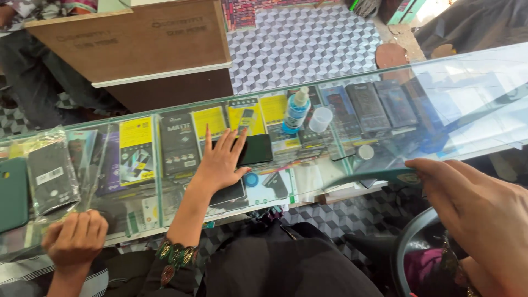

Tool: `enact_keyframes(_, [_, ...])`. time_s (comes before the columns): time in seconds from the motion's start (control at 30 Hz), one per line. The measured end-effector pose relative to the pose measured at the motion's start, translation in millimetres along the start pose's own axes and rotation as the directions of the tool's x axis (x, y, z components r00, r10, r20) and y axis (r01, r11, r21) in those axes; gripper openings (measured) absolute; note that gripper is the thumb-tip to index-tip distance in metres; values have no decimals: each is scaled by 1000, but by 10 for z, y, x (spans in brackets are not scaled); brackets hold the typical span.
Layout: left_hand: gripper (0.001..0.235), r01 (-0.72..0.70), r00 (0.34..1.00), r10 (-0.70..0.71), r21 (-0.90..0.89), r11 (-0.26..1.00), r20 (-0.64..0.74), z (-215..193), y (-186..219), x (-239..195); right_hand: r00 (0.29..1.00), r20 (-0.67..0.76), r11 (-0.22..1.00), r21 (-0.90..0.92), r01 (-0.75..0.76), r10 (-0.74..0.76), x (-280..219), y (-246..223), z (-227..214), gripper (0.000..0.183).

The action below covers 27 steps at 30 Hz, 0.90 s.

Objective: The person cleans a black smartphone screen using a spray bottle and a cloth. They wipe the screen repeatedly, rotate the phone, and place it on a blue mat. The person then opens a yellow box and removes a white packet, placing it on the counter.

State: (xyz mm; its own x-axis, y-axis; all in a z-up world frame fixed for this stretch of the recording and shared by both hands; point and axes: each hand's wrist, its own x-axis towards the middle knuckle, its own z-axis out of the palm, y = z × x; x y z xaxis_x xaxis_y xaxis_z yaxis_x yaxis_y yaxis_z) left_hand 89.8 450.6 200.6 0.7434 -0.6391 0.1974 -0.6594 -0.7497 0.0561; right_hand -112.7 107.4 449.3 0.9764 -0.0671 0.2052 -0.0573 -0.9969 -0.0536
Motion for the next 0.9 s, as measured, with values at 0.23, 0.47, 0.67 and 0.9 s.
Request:
enact_keyframes(0.23, [91, -88, 994, 84, -46, 995, -75, 204, -172, -64, 997, -65, 966, -259, 17, -35, 258, -716, 101, 32])
enact_keyframes(0.47, [82, 82, 972, -125, -206, 975, -202, -247, -521, -401, 972, -165, 929, 305, 210, -166, 586, -1076, 366, 21])
enact_keyframes(0.67, [80, 179, 879, -262, -233, 956, -398, -737, -867, -706, 997, -10, 872, 485, 73, -78, 1143, -1164, 1133, 24])
enact_keyframes(0.9, [83, -51, 931, -56, -281, 958, -361, -666, -620, -503, 998, -53, 962, 273, 1, 14, 907, -1124, 2022, 33])
